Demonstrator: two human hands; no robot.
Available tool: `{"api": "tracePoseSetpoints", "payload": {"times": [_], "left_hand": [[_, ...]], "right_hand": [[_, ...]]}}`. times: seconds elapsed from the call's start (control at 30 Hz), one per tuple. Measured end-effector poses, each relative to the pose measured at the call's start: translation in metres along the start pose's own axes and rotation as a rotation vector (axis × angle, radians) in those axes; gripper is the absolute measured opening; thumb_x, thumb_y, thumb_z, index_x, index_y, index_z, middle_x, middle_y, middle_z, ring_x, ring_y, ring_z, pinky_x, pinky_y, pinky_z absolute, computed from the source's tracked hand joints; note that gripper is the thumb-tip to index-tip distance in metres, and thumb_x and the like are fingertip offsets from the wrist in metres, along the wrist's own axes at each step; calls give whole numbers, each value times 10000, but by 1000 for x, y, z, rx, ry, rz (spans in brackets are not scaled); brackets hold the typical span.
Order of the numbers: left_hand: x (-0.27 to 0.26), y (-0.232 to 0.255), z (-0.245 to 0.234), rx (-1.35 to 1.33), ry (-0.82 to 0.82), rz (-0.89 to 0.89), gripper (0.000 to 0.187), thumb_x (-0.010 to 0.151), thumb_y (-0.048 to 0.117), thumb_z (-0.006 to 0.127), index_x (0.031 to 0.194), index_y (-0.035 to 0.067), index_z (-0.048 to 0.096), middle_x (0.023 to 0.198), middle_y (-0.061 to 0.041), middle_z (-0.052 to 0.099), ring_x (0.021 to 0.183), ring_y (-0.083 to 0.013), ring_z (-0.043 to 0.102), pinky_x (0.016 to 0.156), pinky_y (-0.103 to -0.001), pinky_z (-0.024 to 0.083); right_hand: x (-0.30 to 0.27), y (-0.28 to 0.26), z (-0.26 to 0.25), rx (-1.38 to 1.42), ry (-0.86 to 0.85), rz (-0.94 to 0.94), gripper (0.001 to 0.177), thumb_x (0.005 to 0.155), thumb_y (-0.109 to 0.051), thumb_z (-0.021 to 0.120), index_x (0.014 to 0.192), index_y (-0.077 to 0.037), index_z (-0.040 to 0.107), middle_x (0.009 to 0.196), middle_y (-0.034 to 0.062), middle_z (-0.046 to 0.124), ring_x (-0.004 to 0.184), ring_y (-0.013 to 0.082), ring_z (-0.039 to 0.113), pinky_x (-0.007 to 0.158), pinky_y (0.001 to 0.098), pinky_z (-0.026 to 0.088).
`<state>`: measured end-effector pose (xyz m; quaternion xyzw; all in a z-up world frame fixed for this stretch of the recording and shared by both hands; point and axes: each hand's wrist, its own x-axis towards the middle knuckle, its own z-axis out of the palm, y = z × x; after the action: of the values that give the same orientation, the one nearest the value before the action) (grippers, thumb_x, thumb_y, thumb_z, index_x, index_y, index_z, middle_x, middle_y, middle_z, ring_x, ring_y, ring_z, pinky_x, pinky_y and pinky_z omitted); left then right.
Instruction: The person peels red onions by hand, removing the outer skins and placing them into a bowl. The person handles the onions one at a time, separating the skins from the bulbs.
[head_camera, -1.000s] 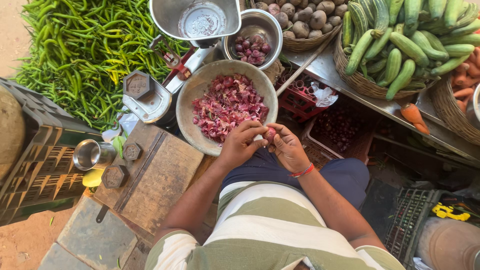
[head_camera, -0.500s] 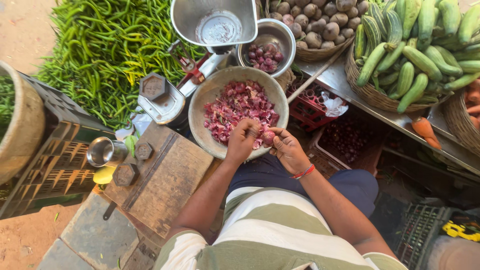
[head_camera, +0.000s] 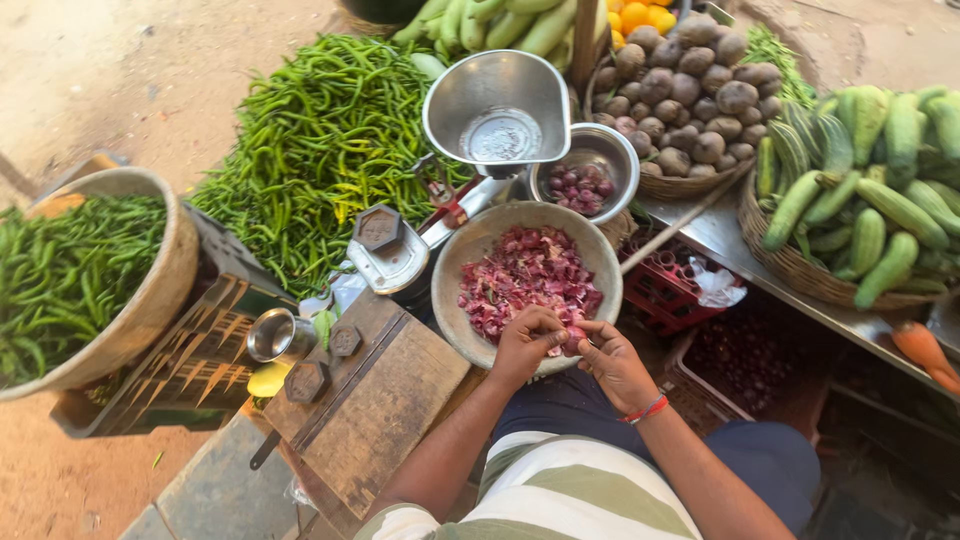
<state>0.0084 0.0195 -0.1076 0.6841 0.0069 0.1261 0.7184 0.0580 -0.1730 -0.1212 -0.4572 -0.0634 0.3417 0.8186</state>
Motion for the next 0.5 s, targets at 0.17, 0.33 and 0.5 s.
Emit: {"api": "tracePoseSetpoints", "payload": {"times": [0.17, 0.33, 0.5], "left_hand": [[2, -19, 2, 69, 25, 56, 71, 912, 19, 744, 904, 44, 677, 1016, 8, 601, 852, -81, 564, 715, -247, 470], [9, -31, 7, -155, 139, -197, 192, 1087, 198, 581, 988, 57, 665, 857, 22, 608, 669, -44, 481, 590, -221, 411], [11, -24, 4, -71, 97, -291, 138, 986, 169, 641, 1088, 94, 696, 817, 42, 635, 629, -37, 536, 564, -217, 460]], "right_hand": [[-1, 0, -1, -40, 23, -112, 395, 933, -79, 739, 1303, -24, 610, 1112, 76, 698, 963, 123, 628, 792, 248, 504], [-3, -3, 8, -82, 78, -182, 414, 855, -12, 770, 1238, -45, 615, 1108, 51, 695, 996, 100, 651, 852, 253, 535], [-3, -8, 13, -159, 134, -131, 424, 858, 0, 779, 1252, -60, 634, 1061, 61, 697, 950, 109, 628, 803, 242, 516]]}}
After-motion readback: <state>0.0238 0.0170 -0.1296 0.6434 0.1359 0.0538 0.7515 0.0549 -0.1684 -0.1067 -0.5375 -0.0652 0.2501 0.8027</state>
